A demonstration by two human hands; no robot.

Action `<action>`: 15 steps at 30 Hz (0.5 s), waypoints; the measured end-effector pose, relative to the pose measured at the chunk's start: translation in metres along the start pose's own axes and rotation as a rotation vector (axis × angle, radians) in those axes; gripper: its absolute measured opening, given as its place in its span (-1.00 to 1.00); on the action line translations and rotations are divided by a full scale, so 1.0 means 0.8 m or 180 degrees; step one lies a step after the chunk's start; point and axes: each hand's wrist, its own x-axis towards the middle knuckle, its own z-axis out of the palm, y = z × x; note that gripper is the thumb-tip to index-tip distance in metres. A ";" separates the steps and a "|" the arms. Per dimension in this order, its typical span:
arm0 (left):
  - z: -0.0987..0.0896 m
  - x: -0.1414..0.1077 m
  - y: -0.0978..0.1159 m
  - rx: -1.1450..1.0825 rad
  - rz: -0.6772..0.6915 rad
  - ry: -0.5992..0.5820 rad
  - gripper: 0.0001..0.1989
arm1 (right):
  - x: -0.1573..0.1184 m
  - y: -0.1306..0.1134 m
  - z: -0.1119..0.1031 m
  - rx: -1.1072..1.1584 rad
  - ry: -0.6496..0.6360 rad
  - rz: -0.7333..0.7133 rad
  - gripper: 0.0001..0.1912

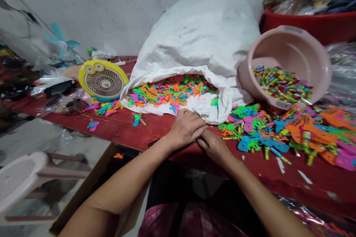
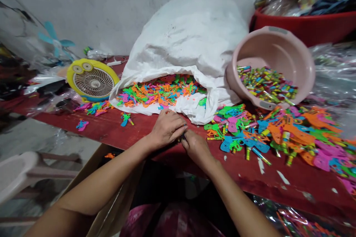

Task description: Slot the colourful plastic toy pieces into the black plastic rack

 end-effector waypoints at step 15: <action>-0.053 0.033 0.003 0.0416 -0.1174 -0.0267 -0.56 | 0.042 -0.010 0.034 -0.0166 0.0665 0.0382 -0.92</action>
